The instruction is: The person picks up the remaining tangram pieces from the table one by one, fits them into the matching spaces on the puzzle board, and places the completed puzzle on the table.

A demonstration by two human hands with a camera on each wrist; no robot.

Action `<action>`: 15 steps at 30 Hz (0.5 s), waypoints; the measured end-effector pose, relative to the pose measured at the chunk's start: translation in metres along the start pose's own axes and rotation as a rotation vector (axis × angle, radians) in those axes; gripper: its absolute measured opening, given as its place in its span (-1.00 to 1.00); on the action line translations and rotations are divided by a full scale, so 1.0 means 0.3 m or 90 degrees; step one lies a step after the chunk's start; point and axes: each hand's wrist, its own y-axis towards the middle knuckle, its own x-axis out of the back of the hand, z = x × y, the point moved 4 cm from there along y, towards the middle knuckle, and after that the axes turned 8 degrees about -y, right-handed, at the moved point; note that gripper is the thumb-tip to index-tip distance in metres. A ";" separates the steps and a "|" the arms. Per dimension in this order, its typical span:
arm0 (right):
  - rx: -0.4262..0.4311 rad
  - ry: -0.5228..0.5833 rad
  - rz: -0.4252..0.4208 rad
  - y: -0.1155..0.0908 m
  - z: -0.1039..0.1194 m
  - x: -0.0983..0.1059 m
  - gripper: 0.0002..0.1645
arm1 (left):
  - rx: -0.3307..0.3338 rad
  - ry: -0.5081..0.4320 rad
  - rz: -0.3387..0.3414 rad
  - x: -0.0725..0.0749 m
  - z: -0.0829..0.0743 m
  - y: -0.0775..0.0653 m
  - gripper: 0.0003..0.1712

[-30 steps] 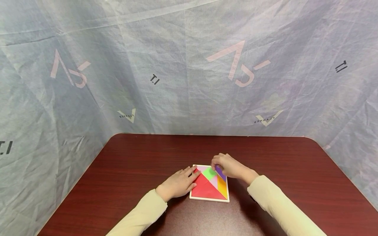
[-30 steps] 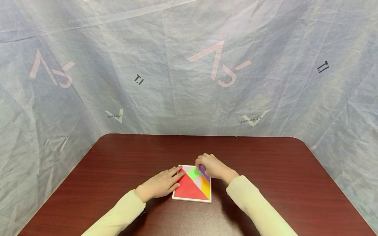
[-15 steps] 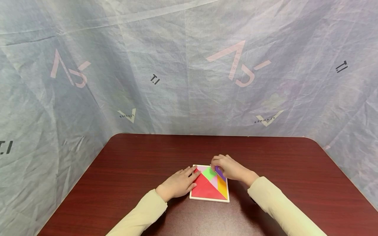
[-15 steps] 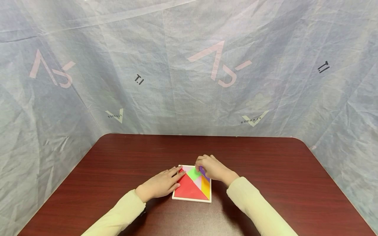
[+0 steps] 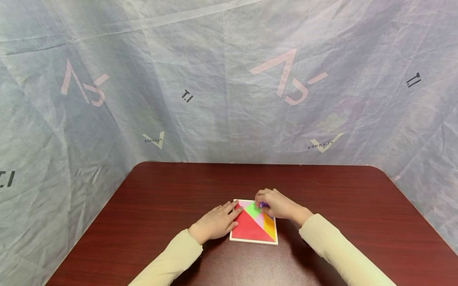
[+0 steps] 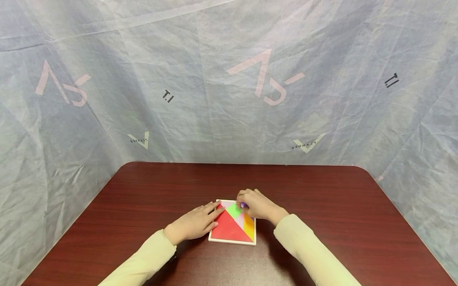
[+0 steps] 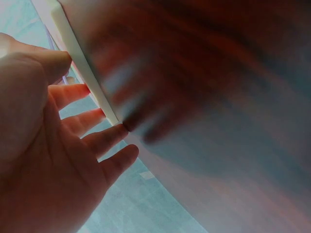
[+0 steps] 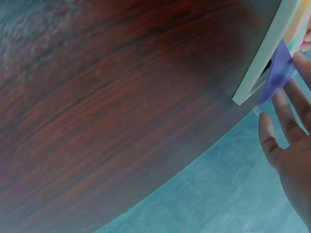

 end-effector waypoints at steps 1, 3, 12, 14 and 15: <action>-0.002 -0.002 0.002 -0.001 -0.001 -0.002 -0.85 | 0.000 0.000 0.000 0.000 0.000 0.000 -0.45; -0.004 -0.007 0.006 -0.002 -0.002 -0.004 -0.86 | 0.000 0.000 0.001 0.001 0.000 -0.001 -0.45; -0.006 -0.018 0.013 -0.008 -0.003 -0.002 -0.86 | 0.001 -0.003 0.003 0.001 0.001 0.001 -0.45; -0.005 -0.018 0.008 -0.009 -0.003 -0.001 -0.86 | 0.002 -0.002 0.003 0.001 0.001 0.001 -0.45; -0.006 -0.017 0.006 -0.010 -0.003 -0.001 -0.85 | 0.001 -0.002 0.003 0.001 0.001 0.001 -0.45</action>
